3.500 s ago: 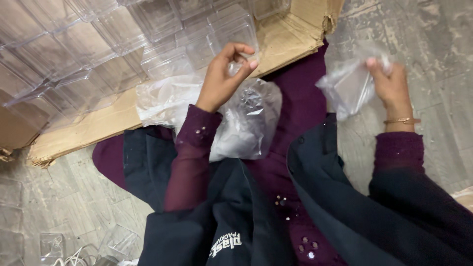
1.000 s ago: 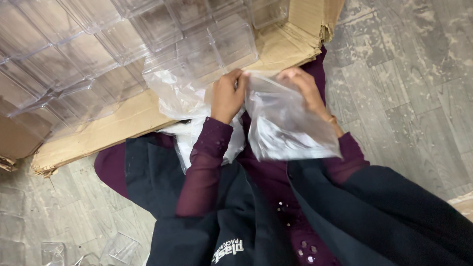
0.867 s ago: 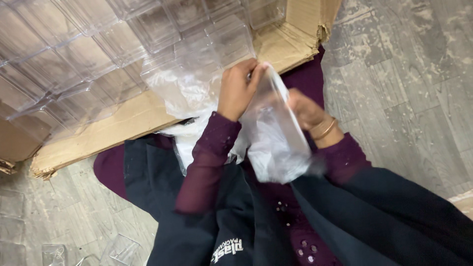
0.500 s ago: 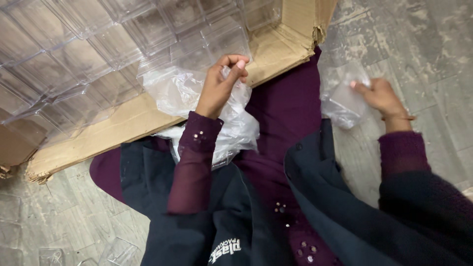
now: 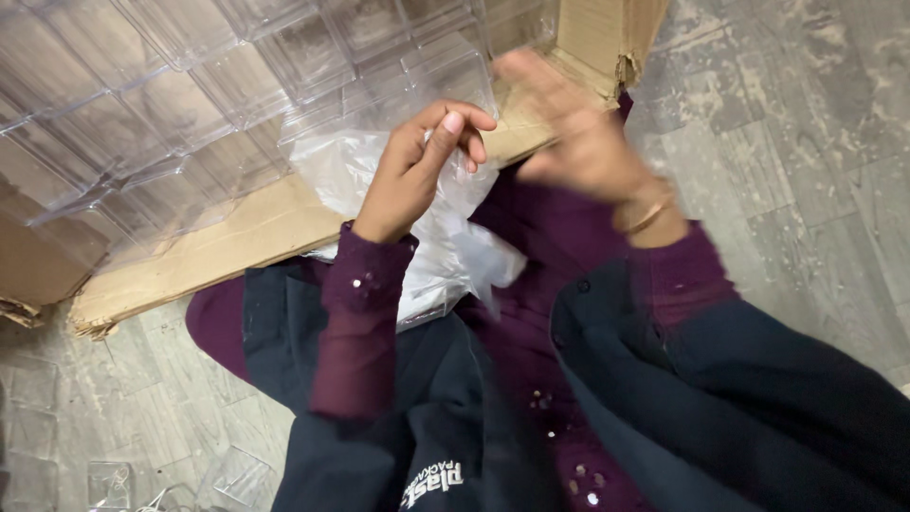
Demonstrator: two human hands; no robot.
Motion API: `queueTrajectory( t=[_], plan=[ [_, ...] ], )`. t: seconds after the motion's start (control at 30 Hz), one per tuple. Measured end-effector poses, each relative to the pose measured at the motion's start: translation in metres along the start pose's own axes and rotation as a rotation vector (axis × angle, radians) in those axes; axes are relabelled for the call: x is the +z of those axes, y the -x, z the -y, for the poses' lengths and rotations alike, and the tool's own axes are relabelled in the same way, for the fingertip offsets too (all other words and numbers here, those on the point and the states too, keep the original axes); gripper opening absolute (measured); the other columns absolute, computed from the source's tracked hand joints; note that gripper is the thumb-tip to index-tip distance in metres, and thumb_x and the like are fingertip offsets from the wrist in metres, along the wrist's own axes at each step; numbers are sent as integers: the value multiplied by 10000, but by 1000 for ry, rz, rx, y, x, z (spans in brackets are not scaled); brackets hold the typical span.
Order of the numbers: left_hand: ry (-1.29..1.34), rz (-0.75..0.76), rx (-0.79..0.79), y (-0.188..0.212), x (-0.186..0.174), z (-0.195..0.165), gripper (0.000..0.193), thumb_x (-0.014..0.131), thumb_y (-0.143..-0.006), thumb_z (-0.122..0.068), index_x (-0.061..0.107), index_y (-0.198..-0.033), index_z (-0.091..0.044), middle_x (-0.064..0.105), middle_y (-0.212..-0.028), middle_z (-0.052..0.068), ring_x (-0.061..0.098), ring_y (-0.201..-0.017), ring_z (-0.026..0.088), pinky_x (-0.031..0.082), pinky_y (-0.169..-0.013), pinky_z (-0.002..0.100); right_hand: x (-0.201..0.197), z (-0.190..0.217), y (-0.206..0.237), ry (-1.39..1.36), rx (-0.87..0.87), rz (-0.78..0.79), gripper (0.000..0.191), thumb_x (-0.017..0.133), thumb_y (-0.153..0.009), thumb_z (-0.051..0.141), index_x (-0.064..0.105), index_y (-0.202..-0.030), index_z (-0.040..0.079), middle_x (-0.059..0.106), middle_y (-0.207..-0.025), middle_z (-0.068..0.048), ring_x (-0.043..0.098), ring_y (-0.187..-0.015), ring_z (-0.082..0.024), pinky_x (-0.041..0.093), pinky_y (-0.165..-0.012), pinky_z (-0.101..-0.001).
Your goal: The person sits on the floor and unpacks clear plastic boxes from a large cardboard carton. They pull plastic wrapping and bags off the boxes, toss the wrapping aside, and stack the unwrapped boxes on the carton flap and floor around them.
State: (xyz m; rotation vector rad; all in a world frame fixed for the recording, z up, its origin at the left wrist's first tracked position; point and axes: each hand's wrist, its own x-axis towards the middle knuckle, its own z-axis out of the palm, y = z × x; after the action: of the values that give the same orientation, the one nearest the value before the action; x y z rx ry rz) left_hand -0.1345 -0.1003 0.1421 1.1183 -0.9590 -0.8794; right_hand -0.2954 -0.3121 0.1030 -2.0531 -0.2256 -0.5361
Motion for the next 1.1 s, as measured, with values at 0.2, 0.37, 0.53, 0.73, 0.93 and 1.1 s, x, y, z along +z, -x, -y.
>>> queueTrajectory(
  t=[0.2, 0.37, 0.53, 0.73, 0.93, 1.1],
  plan=[
    [-121, -131, 128, 34, -7, -46, 386, 467, -1198, -330, 578, -1385, -12, 654, -1207, 59, 620, -1124, 134, 503, -1034, 286, 54, 72, -50, -449, 255, 175, 288, 808, -959, 157, 636, -1119, -10, 668, -1075, -12, 605, -1045, -81, 520, -953, -267],
    [-366, -51, -53, 61, -21, -29, 535, 657, -1027, -296, 507, -1451, -7, 621, -1359, 112, 568, -1275, 205, 448, -1105, 348, 58, 73, -42, -211, 392, -23, 164, 790, -955, 122, 726, -999, -22, 657, -864, 14, 554, -829, -42, 479, -718, -224],
    [-312, 94, -378, 97, -48, -16, 613, 715, -958, -244, 506, -1480, 0, 662, -1367, 117, 574, -1254, 190, 451, -1102, 346, 63, 49, -32, -599, 653, -76, 181, 767, -982, 161, 725, -1007, -13, 698, -878, 27, 587, -777, -33, 486, -686, -211],
    [-205, -92, -185, 86, -74, 7, 712, 767, -914, -141, 393, -1496, 27, 559, -1392, 86, 519, -1272, 164, 412, -1072, 318, 104, 28, -30, -748, 703, -29, 186, 760, -938, 171, 737, -1029, 11, 718, -909, 31, 622, -816, -33, 520, -737, -208],
    [212, -442, -192, 66, -55, 62, 329, 773, -976, -114, 699, -1258, 39, 724, -1106, 67, 659, -998, 133, 539, -903, 287, 103, 11, -23, -478, 520, -167, 198, 763, -948, 147, 674, -1018, -15, 703, -945, 31, 624, -867, -43, 513, -776, -214],
    [340, -597, -142, 57, -44, 80, 248, 789, -944, -84, 665, -1123, 35, 724, -989, 32, 668, -896, 125, 547, -825, 295, 100, 5, -16, -224, 598, -113, 214, 699, -1013, 206, 739, -971, -1, 672, -825, 13, 565, -773, -49, 483, -692, -230]
  ],
)
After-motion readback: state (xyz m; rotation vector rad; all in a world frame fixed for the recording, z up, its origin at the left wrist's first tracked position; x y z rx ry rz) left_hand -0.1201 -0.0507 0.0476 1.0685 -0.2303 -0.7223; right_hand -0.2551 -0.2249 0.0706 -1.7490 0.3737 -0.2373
